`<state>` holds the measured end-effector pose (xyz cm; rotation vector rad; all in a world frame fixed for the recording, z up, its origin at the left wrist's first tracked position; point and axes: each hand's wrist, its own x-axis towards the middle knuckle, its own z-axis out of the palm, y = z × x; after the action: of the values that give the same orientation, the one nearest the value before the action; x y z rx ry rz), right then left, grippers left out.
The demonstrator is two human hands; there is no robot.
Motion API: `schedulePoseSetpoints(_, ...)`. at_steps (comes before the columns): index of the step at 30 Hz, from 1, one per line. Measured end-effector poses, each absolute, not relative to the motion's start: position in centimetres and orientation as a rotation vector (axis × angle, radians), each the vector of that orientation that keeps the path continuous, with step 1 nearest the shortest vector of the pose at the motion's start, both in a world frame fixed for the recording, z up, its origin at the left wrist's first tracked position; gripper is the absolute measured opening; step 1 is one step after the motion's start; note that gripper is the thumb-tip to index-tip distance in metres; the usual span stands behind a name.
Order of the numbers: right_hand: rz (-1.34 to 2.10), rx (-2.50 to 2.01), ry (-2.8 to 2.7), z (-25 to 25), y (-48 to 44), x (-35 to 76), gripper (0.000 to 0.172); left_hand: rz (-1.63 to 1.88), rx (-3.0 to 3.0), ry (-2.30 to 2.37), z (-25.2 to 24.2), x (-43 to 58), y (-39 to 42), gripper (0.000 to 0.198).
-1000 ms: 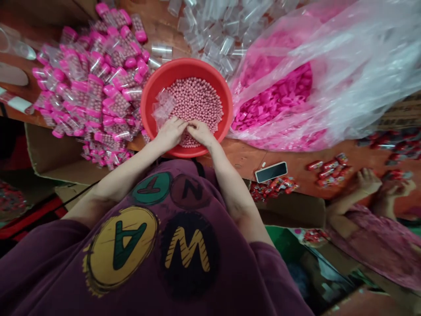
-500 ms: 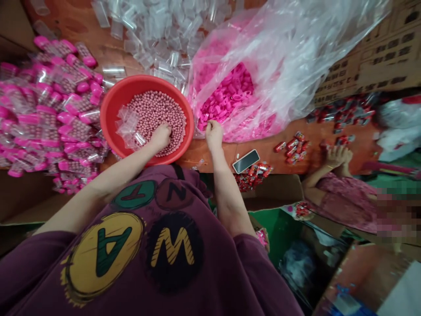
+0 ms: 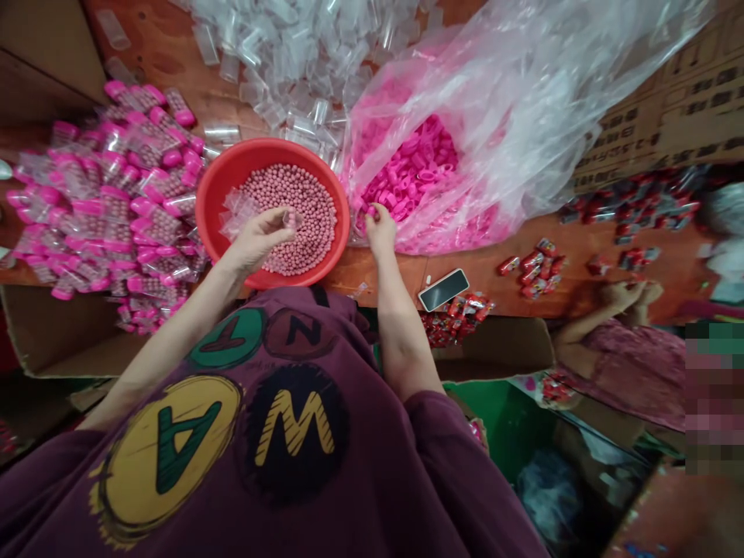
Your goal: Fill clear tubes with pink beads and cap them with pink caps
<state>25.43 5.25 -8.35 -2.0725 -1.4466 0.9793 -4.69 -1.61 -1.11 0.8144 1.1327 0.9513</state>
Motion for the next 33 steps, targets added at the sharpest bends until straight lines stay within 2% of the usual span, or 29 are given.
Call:
schedulePoseSetpoints(4, 1.117, -1.658, -1.231, -5.7, 4.6, 27.0, 0.060, 0.973, 0.644, 1.003, 1.6, -3.8, -1.6, 0.057)
schedulePoseSetpoints(6, 1.192, -1.449, -1.248, -3.4, 4.5, 26.0, 0.064, 0.969, 0.574, 0.933, 2.7, -3.1, -1.5, 0.053)
schedulePoseSetpoints(10, 1.227, -1.238, -1.275, 0.7, 4.6, 20.8, 0.058, 0.923, 0.491, 0.855, 4.2, -2.4, -1.4, 0.043)
schedulePoseSetpoints(15, 1.226, -1.167, -1.383, 3.0, 3.3, 15.3, 0.050, 0.922, 0.434, 0.847, 5.2, -2.9, -1.5, 0.041)
schedulePoseSetpoints(19, 1.240, -1.194, -1.551, 3.6, 2.2, 15.2, 0.040, 0.940, 0.363, 0.884, 5.8, -3.3, -1.3, 0.034)
schedulePoseSetpoints(24, 1.371, -1.164, -1.608, 3.5, 2.5, 16.0, 0.045, 0.936, 0.303, 0.897, 6.3, -3.2, -1.4, 0.046)
schedulePoseSetpoints(28, 1.466, -1.224, -1.563, 2.7, 2.5, 16.3, 0.047, 0.910, 0.284, 0.892, 6.3, -3.5, -1.4, 0.043)
schedulePoseSetpoints(33, 1.480, -1.357, -1.501, 2.6, 2.0, 16.2, 0.039, 0.888, 0.306, 0.886, 5.9, -3.8, -1.1, 0.039)
